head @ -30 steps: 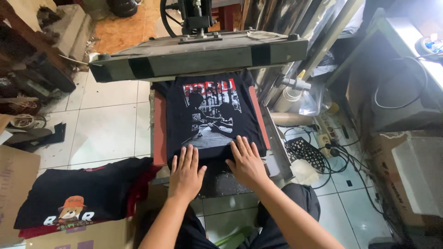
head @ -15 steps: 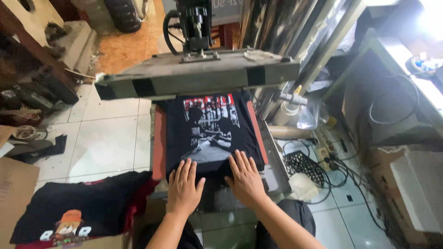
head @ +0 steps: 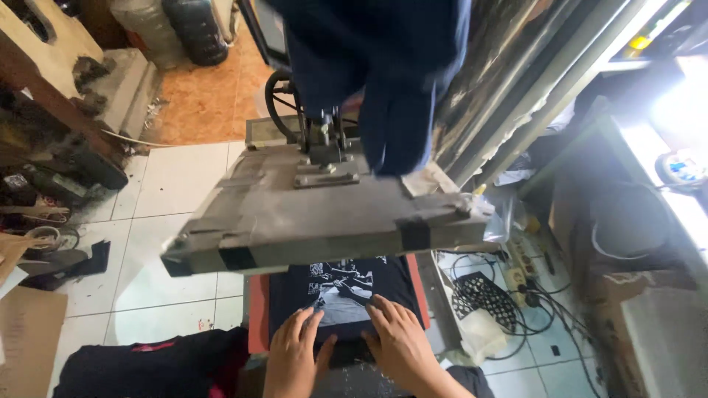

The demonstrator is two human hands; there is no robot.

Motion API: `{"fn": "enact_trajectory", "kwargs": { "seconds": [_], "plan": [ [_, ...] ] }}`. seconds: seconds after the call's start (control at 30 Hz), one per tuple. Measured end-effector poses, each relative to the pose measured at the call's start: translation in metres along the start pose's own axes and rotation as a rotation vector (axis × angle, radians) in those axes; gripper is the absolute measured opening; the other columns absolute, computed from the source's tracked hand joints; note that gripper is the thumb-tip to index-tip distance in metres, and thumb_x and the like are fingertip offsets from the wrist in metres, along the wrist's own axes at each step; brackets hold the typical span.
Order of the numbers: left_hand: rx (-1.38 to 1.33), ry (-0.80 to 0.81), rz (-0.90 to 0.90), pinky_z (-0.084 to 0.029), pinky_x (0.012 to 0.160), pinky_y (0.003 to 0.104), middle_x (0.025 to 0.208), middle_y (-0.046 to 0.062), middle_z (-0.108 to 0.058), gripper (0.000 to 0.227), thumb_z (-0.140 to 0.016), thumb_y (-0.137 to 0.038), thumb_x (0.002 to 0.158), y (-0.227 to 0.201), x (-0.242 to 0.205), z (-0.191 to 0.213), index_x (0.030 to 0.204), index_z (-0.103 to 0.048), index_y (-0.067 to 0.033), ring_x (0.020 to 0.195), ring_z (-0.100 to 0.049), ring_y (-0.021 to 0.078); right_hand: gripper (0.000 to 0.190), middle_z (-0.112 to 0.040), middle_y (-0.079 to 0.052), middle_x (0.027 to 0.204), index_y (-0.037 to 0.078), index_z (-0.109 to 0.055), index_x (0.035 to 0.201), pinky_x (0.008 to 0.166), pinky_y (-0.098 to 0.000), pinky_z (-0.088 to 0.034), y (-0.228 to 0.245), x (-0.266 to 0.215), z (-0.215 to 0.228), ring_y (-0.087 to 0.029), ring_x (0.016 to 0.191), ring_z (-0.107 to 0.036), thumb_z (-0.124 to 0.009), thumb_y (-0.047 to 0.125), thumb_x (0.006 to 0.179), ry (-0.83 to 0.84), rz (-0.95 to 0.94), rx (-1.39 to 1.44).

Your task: The person places a black t-shirt with a graphic design onto a heat press machine and operates the press. They then remove the shirt and place a red t-shirt with a bull graphic onto the press, smoothing the fabric and operating the machine again.

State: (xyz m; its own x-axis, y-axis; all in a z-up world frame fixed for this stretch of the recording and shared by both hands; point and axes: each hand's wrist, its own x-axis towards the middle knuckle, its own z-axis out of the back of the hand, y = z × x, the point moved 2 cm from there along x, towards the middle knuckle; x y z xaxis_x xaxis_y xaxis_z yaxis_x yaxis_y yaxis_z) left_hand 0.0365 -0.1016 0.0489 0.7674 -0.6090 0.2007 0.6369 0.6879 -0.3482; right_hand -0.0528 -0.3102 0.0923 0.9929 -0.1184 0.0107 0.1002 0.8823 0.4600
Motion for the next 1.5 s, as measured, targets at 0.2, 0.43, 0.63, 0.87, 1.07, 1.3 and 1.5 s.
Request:
{"fn": "enact_trajectory", "kwargs": {
  "seconds": [0.2, 0.43, 0.63, 0.87, 1.07, 1.3, 1.5],
  "plan": [
    [-0.030, -0.179, -0.156, -0.059, 0.074, 0.044, 0.124, 0.002, -0.070, 0.060, -0.072, -0.063, 0.083, -0.032, 0.043, 0.073, 0.129, -0.066, -0.0250, 0.099, -0.071, 0.0277, 0.044, -0.060, -0.015, 0.134, 0.009, -0.063, 0.130, 0.095, -0.0450, -0.047, 0.067, 0.019, 0.146, -0.034, 0.119, -0.059, -0.071, 0.022, 0.089, -0.054, 0.156, 0.106],
    [-0.266, -0.003, -0.138, -0.053, 0.091, 0.038, 0.120, 0.002, -0.071, 0.049, -0.083, -0.033, 0.087, -0.139, 0.141, 0.325, 0.129, -0.063, -0.0155, 0.109, -0.068, 0.0208, 0.035, -0.071, -0.010, 0.120, 0.008, -0.067, 0.126, 0.081, -0.0430, -0.056, 0.178, 0.055, 0.358, -0.028, 0.101, -0.068, -0.069, 0.027, 0.097, -0.235, 0.197, 0.162],
    [-0.136, -0.334, -0.421, -0.052, 0.096, 0.039, 0.125, 0.007, -0.070, 0.046, -0.075, -0.025, 0.091, -0.180, 0.211, 0.442, 0.132, -0.060, -0.0113, 0.114, -0.066, 0.0246, 0.037, -0.065, -0.019, 0.125, 0.001, -0.069, 0.126, 0.094, -0.0478, -0.050, 0.205, 0.100, 0.433, -0.037, 0.110, -0.063, -0.068, 0.019, 0.094, -0.505, 0.377, -0.002],
    [0.048, -0.809, -0.473, -0.047, 0.098, 0.048, 0.124, 0.019, -0.064, 0.045, -0.059, -0.032, 0.099, -0.189, 0.294, 0.490, 0.136, -0.063, -0.0059, 0.119, -0.063, 0.0388, 0.063, -0.059, -0.025, 0.131, 0.009, -0.058, 0.140, 0.093, -0.0582, -0.047, 0.221, 0.170, 0.484, -0.049, 0.116, -0.056, -0.077, 0.016, 0.081, -0.771, 0.403, -0.145],
    [0.033, -0.854, -0.489, -0.050, 0.095, 0.048, 0.110, 0.016, -0.063, 0.048, -0.051, -0.035, 0.099, -0.181, 0.303, 0.470, 0.132, -0.063, -0.0019, 0.104, -0.065, 0.0371, 0.079, -0.061, -0.024, 0.122, 0.003, -0.056, 0.141, 0.096, -0.0563, -0.050, 0.219, 0.179, 0.473, -0.048, 0.119, -0.057, -0.082, 0.013, 0.067, -0.692, 0.409, -0.168],
    [-0.018, -0.825, -0.554, -0.049, 0.093, 0.051, 0.102, 0.019, -0.060, 0.046, -0.057, -0.029, 0.097, -0.186, 0.291, 0.483, 0.130, -0.061, 0.0023, 0.097, -0.063, 0.0399, 0.058, -0.059, -0.022, 0.112, 0.001, -0.057, 0.138, 0.091, -0.0562, -0.052, 0.231, 0.172, 0.472, -0.048, 0.112, -0.059, -0.071, 0.011, 0.083, -0.719, 0.367, -0.178],
    [-0.010, -0.786, -0.540, -0.050, 0.087, 0.045, 0.103, 0.012, -0.060, 0.048, -0.047, -0.038, 0.104, -0.179, 0.263, 0.474, 0.130, -0.062, -0.0008, 0.094, -0.064, 0.0323, 0.063, -0.057, -0.021, 0.111, 0.000, -0.053, 0.144, 0.099, -0.0538, -0.051, 0.226, 0.147, 0.451, -0.046, 0.112, -0.058, -0.076, 0.009, 0.085, -0.696, 0.417, -0.165]
  ]
}}
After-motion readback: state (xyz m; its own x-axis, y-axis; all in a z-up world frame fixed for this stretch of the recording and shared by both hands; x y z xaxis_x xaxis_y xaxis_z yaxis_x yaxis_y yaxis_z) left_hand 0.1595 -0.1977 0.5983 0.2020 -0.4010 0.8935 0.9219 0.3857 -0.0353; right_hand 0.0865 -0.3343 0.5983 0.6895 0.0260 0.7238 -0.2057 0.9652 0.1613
